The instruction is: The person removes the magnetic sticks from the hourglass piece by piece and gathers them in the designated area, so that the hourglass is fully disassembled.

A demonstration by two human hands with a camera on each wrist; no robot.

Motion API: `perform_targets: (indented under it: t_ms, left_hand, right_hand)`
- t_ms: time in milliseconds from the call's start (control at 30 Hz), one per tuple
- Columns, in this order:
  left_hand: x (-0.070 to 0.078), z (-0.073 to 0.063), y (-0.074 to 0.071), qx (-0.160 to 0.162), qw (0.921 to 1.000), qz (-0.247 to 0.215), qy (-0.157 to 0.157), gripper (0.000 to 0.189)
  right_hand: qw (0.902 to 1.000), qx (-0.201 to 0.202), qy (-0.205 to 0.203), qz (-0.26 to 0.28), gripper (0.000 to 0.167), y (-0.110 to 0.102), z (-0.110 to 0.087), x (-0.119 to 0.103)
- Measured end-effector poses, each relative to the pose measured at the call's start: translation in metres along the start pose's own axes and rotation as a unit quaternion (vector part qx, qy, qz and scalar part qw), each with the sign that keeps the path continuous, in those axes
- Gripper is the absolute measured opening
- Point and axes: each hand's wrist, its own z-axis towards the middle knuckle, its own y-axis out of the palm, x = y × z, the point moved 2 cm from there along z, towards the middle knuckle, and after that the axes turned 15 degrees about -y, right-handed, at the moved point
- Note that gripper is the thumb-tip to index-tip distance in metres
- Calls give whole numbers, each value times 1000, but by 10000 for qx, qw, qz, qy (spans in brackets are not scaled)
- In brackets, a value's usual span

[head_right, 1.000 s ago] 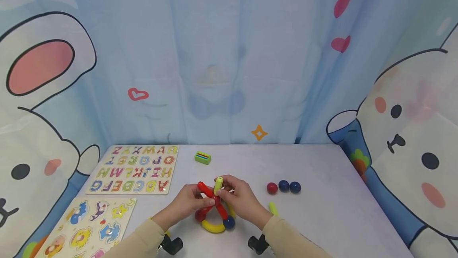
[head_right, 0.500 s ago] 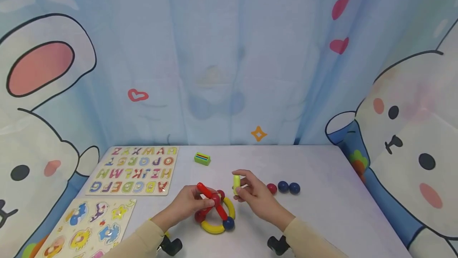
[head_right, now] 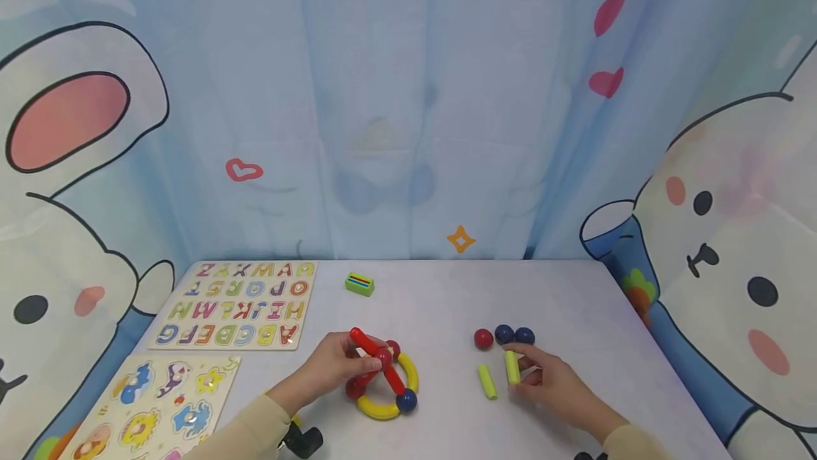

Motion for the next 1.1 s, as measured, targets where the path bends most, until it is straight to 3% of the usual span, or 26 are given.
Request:
perform_targets:
  t_ms: [133, 333, 600, 900, 1100]
  left_hand:
    - [0, -1, 1, 1, 10000, 21, -1, 29]
    - [-1, 0, 1, -31, 10000, 7, 46, 29]
    - [-2, 0, -1, -30, 10000, -1, 66, 29]
    - [-2, 0, -1, -59, 9999, -2, 87, 31]
    - [0, -2, -1, -80, 9999, 24, 125, 30]
  right_hand:
    - [9988, -306, -42, -384, 68, 9, -1, 8]
    - [9972, -319, 6, -681, 68, 15, 4, 8]
    - [9967, -532, -182, -587, 70, 18, 8, 11]
    - [9982, -463, 76, -375, 70, 17, 6, 8]
    - [9981, -517, -63, -325, 70, 18, 5, 13]
